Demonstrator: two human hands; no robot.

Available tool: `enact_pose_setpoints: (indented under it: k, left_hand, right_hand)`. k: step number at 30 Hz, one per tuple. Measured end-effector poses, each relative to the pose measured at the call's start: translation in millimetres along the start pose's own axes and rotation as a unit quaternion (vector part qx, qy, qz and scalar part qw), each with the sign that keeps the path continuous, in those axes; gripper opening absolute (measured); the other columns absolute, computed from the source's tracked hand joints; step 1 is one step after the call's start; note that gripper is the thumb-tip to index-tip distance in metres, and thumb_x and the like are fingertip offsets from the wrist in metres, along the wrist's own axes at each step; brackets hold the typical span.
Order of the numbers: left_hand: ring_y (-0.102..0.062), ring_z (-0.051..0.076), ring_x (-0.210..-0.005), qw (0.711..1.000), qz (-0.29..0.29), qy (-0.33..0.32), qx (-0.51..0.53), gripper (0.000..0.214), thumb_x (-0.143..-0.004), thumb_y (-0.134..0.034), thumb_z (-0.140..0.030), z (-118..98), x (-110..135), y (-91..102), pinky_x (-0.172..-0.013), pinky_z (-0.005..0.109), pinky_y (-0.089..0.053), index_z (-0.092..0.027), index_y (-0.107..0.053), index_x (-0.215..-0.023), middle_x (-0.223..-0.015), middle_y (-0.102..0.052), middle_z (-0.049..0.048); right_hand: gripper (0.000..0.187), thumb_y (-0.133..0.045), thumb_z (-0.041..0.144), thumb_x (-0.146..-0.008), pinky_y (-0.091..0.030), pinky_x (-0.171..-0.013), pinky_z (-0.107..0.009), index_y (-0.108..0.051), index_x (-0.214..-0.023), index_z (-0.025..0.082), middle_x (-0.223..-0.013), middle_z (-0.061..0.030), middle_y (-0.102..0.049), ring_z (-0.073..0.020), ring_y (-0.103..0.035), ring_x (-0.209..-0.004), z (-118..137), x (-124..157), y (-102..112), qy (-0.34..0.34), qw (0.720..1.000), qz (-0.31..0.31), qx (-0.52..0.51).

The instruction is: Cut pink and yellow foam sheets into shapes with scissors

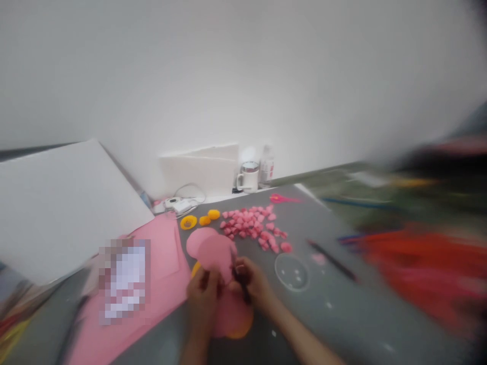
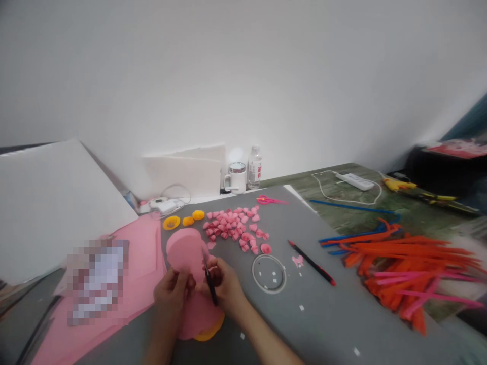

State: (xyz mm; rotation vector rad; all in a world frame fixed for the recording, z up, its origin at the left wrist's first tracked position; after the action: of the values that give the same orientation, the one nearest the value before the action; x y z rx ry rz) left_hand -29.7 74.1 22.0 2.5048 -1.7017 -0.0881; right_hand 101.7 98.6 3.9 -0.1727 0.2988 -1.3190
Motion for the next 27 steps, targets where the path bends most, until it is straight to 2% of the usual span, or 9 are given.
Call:
enact_pose_setpoints:
  k: [3,7,11,15,18,22,27]
  left_hand:
    - [-0.042,0.008,-0.045,0.999,-0.019,0.007,0.044,0.033,-0.077,-0.056,-0.044,2,0,2.0,-0.044,0.018,-0.034,-0.017,-0.048,-0.059,-0.048,-0.046,-0.0054]
    - [-0.043,0.007,-0.042,0.991,-0.054,0.023,0.119,0.031,-0.075,-0.058,-0.044,1,0,3.0,-0.04,0.017,-0.034,-0.018,-0.046,-0.063,-0.048,-0.045,-0.0069]
    - [-0.042,0.007,-0.04,0.987,-0.064,0.034,0.146,0.031,-0.074,-0.06,-0.043,2,-1,4.2,-0.037,0.016,-0.033,-0.018,-0.044,-0.062,-0.047,-0.045,-0.007]
    - [-0.038,0.006,-0.038,0.992,-0.056,0.041,0.108,0.034,-0.067,-0.067,-0.039,8,-2,7.5,-0.036,0.017,-0.03,-0.017,-0.044,-0.055,-0.042,-0.041,-0.0073]
    - [-0.039,0.007,-0.039,0.996,-0.036,0.04,0.065,0.032,-0.067,-0.067,-0.039,10,-3,7.4,-0.038,0.018,-0.031,-0.016,-0.048,-0.055,-0.043,-0.045,-0.0061]
    - [-0.043,0.009,-0.043,0.999,-0.03,0.024,0.019,0.029,-0.066,-0.067,-0.041,3,-1,5.6,-0.041,0.019,-0.033,-0.015,-0.054,-0.059,-0.047,-0.052,-0.004]
    - [-0.045,0.01,-0.043,0.999,-0.03,0.026,-0.001,0.031,-0.064,-0.066,-0.043,-8,2,2.1,-0.04,0.02,-0.035,-0.015,-0.056,-0.059,-0.048,-0.053,-0.0028]
  right_hand:
    - [0.042,-0.08,0.038,-0.054,-0.03,-0.042,-0.018,-0.052,-0.078,0.019,-0.053,0.0071,-0.049,-0.0079,-0.043,-0.046,1,1,1,0.002,1.0,0.004,0.018]
    - [0.038,-0.081,0.032,-0.052,-0.028,-0.041,-0.018,-0.052,-0.073,0.019,-0.051,0.0079,-0.049,-0.0074,-0.042,-0.044,2,3,0,-0.008,0.999,0.009,0.051]
    - [0.036,-0.081,0.029,-0.053,-0.027,-0.04,-0.017,-0.053,-0.073,0.019,-0.049,0.0087,-0.048,-0.0071,-0.04,-0.043,-2,5,-1,-0.029,0.997,0.019,0.074]
    - [0.041,-0.083,0.029,-0.05,-0.028,-0.041,-0.017,-0.053,-0.076,0.02,-0.052,0.0085,-0.048,-0.0072,-0.04,-0.045,-8,4,-2,-0.029,0.997,0.042,0.058]
    - [0.045,-0.082,0.036,-0.051,-0.031,-0.043,-0.018,-0.052,-0.081,0.02,-0.057,0.0071,-0.049,-0.0079,-0.041,-0.049,-11,2,0,-0.015,0.999,0.044,0.023]
    - [0.051,-0.08,0.046,-0.052,-0.035,-0.047,-0.019,-0.051,-0.084,0.02,-0.062,0.0047,-0.052,-0.0098,-0.045,-0.054,-11,1,-1,-0.006,0.998,0.055,-0.013]
    - [0.051,-0.078,0.049,-0.055,-0.034,-0.047,-0.02,-0.051,-0.087,0.02,-0.061,0.0051,-0.049,-0.0093,-0.042,-0.051,-8,2,-5,-0.014,0.998,0.054,-0.041]
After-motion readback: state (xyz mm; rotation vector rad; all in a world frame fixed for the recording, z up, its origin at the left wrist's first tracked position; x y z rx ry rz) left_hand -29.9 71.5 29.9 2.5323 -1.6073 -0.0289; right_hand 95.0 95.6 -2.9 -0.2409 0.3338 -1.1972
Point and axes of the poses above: each hand's wrist, its own x-axis away from the middle knuckle, its own y-axis out of the back of the hand, z = x × y, the point moved 5 cm from there along -x, towards the middle knuckle
